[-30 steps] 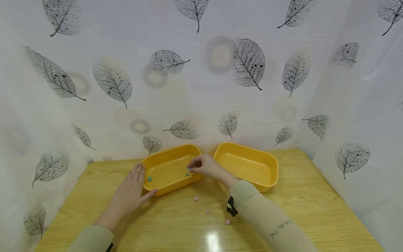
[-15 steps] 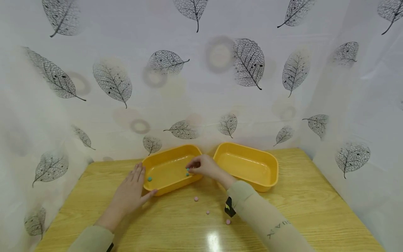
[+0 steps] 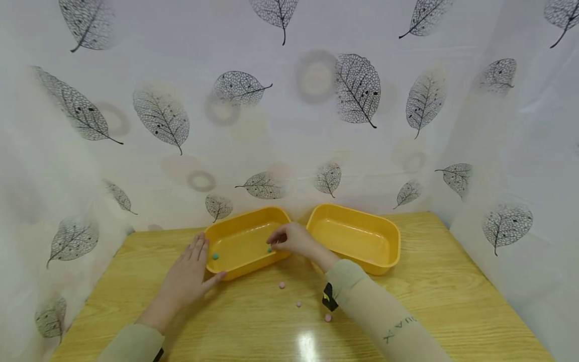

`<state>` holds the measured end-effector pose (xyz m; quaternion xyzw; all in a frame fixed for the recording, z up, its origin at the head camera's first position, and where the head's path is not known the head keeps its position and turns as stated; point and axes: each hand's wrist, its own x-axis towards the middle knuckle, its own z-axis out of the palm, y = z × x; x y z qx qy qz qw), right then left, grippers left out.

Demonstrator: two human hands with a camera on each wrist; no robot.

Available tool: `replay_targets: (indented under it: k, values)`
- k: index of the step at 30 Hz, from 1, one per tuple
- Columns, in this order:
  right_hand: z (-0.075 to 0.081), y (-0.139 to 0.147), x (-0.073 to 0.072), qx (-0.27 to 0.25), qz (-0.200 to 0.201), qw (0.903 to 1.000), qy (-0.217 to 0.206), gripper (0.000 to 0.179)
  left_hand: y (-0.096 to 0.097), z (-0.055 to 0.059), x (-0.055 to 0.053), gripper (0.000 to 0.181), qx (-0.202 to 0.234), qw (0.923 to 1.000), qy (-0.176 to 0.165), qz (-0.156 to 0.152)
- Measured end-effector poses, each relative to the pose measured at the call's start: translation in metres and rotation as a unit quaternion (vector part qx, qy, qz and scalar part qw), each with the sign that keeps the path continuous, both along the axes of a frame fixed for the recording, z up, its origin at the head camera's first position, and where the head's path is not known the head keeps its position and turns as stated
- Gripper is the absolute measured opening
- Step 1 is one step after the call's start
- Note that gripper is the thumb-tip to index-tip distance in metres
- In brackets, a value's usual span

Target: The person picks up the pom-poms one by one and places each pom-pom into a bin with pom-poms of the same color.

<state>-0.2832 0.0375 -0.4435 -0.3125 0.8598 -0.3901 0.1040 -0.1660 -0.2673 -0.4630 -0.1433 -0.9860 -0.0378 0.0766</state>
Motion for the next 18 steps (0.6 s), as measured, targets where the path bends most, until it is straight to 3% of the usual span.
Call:
replay_targets:
  k: [18]
  values:
    - [0.0016,0.0014,0.001,0.007,0.008,0.9999,0.005,0.014,-0.0017,-0.0017,-0.0014,0.104,-0.009,1.0,0.003,-0.003]
